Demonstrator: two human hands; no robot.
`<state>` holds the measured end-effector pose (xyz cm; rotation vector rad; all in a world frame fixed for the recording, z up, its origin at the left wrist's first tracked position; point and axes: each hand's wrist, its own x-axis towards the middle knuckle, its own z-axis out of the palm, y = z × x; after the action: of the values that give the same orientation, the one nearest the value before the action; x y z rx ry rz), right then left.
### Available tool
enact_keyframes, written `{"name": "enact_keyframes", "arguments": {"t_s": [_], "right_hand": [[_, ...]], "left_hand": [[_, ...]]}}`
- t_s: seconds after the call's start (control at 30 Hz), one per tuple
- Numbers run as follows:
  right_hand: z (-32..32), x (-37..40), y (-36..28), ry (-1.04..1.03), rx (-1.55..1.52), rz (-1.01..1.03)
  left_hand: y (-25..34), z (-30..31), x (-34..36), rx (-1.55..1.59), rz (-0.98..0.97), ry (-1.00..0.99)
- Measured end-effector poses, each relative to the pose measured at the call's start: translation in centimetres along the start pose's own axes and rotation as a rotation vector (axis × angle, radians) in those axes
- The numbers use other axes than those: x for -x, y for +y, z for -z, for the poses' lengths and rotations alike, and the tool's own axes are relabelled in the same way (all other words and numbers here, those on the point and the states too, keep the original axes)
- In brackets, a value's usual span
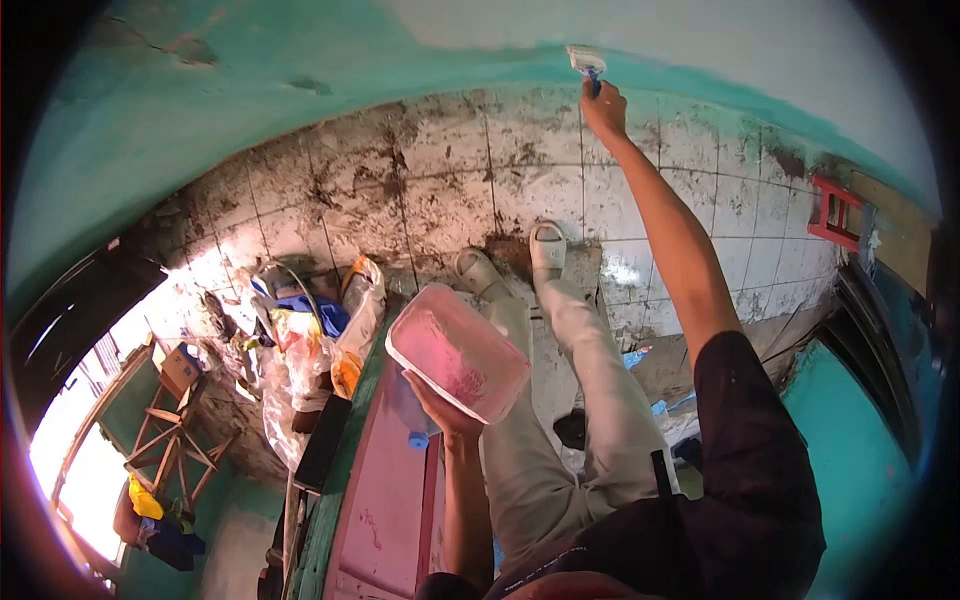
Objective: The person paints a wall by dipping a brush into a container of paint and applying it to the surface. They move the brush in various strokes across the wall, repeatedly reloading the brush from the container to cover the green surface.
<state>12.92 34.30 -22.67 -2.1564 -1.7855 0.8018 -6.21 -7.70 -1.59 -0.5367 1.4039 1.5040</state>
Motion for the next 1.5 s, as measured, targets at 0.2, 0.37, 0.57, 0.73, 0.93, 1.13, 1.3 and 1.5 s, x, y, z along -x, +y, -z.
{"name": "enact_keyframes", "arguments": {"t_s": [0.2,0.37,0.57,0.73,0.93,1.13,1.3,1.5], "right_hand": [[18.7,4.2,-9.6,0.08,-0.262,0.118],[34.5,11.1,-19.7,0.161,-0.401,0.197],[35.5,11.3,-22.9,0.534,-0.306,0.386],[20.2,6.6,-14.3,0.3,-0.039,0.182],[20.4,6.1,-11.4,0.1,0.102,0.209],[38.5,13.6,-21.0,0.285,-0.507,0.295],[43.1,17.0,-24.9,0.548,-0.658,0.369],[35.7,12.8,-23.0,0.537,-0.292,0.313]], "left_hand": [[4.8,-3.4,3.3,0.099,0.004,-0.171],[7.9,-5.9,5.5,0.127,-0.012,-0.381],[10.1,-7.1,7.8,0.064,-0.091,-0.342],[11.9,-7.0,9.2,0.04,-0.056,-0.41],[12.6,-5.6,9.3,-0.092,-0.111,-0.367],[14.2,-6.1,11.3,-0.044,-0.044,-0.464],[14.7,-6.1,12.2,-0.07,-0.131,-0.452],[15.6,-6.3,12.4,-0.136,-0.123,-0.477]]}}
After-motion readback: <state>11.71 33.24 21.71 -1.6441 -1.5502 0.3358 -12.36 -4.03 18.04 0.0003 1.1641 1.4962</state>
